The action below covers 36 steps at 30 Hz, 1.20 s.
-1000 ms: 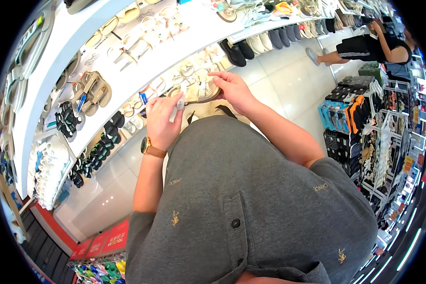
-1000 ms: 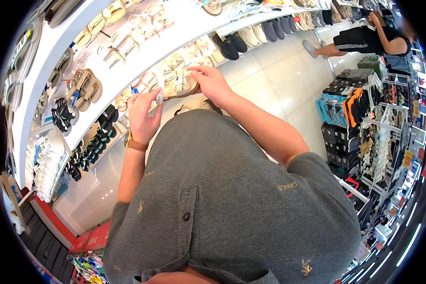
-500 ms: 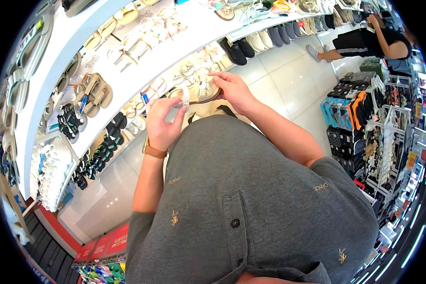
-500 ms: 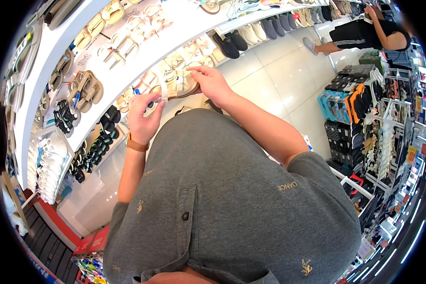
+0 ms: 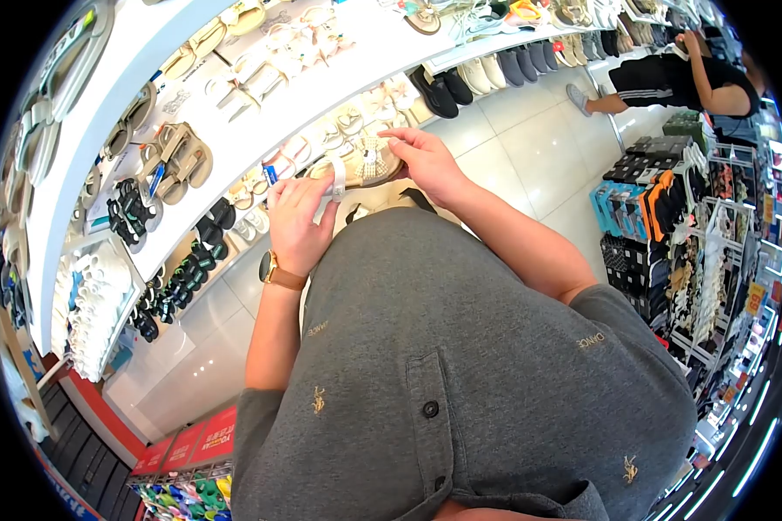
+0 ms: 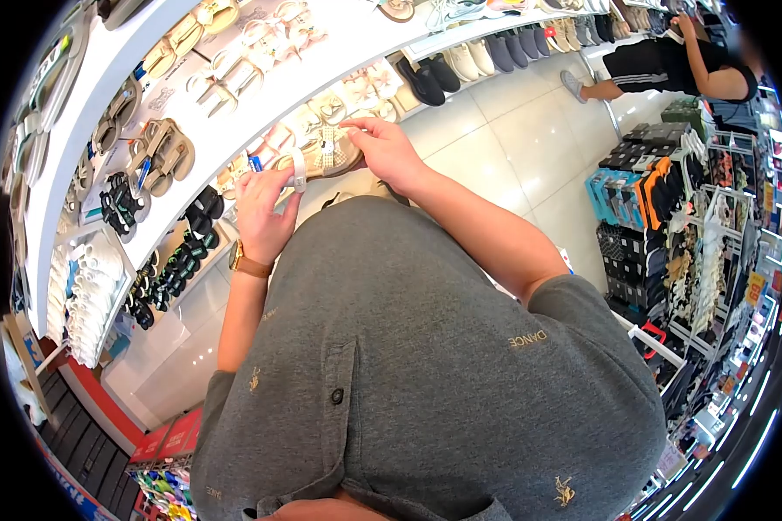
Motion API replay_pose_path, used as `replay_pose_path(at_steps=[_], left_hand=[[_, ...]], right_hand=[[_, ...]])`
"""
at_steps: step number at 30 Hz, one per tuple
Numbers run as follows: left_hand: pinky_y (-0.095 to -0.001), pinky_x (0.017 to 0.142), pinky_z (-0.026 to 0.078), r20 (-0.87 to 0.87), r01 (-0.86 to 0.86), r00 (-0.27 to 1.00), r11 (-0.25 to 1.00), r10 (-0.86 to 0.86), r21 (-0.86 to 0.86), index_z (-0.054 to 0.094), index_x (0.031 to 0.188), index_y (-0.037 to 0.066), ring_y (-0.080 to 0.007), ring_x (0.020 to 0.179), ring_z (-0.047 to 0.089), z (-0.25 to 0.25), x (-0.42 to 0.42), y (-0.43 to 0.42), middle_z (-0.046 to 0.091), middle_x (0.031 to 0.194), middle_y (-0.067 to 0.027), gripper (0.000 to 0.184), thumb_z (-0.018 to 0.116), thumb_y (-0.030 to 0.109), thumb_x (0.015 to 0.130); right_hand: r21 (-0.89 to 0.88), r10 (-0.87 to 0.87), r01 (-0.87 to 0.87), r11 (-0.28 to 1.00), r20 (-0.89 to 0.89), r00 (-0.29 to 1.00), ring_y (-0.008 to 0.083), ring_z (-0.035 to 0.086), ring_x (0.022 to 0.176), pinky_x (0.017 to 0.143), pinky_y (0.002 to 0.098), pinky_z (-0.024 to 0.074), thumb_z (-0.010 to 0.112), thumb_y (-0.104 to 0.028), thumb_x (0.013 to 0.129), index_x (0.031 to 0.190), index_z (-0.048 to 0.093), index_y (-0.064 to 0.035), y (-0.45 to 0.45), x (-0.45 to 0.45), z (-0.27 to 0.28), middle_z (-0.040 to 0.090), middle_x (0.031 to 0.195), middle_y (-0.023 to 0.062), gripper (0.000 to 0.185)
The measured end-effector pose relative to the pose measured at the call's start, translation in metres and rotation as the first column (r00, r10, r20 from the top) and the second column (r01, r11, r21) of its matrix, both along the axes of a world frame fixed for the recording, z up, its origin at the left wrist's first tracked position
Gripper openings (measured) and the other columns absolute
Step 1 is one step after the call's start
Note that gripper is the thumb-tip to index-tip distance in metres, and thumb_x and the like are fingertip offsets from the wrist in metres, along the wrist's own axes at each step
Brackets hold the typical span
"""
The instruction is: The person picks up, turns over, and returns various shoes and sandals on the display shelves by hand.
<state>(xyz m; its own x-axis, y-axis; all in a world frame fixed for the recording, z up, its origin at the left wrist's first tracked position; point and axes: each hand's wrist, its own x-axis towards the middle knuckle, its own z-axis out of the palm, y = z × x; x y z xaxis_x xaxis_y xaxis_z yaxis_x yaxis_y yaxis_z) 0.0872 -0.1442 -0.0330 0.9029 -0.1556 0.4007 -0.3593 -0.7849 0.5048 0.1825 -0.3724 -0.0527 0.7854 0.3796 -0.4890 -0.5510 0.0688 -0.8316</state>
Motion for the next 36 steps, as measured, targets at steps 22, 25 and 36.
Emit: replay_pose_path(at_steps=[22,25,36], left_hand=[[-0.0377,0.084,0.041,-0.018,-0.061,0.998,0.992,0.06,-0.107,0.07,0.092,0.01,-0.0232,0.082,0.063,0.001,-0.007,0.006,0.069,0.084,-0.0034,0.015,0.08,0.01,0.08],[-0.0382,0.085,0.041,0.019,-0.06,0.998,0.998,0.061,-0.035,0.07,0.091,0.01,-0.0232,0.083,0.063,0.001,-0.006,0.009,0.068,0.084,-0.0029,0.015,0.08,0.011,0.08],[-0.0423,0.096,0.044,0.056,-0.063,0.996,0.991,0.07,-0.119,0.067,0.117,0.006,-0.0321,0.105,0.062,0.01,0.013,-0.004,0.066,0.115,-0.0131,0.04,0.079,0.011,0.08]], right_hand=[[-0.006,0.073,-0.073,0.997,-0.008,0.997,0.0132,0.065,0.094,0.084,0.0307,0.0548,0.049,-0.015,0.107,0.134,0.059,-0.0002,0.01,-0.005,0.0,0.068,0.111,0.0075,0.032],[0.013,0.13,-0.131,0.991,0.048,0.99,0.0113,0.065,0.088,0.08,0.0294,0.0561,0.053,-0.012,0.105,0.135,0.058,0.0009,0.011,-0.005,0.0,0.068,0.104,0.0054,0.033],[0.006,-0.023,0.023,1.0,-0.06,0.998,0.0179,0.069,0.091,0.08,0.0318,0.0601,0.058,-0.008,0.1,0.128,0.057,0.0026,-0.019,0.044,-0.008,0.068,0.114,0.011,0.029]])
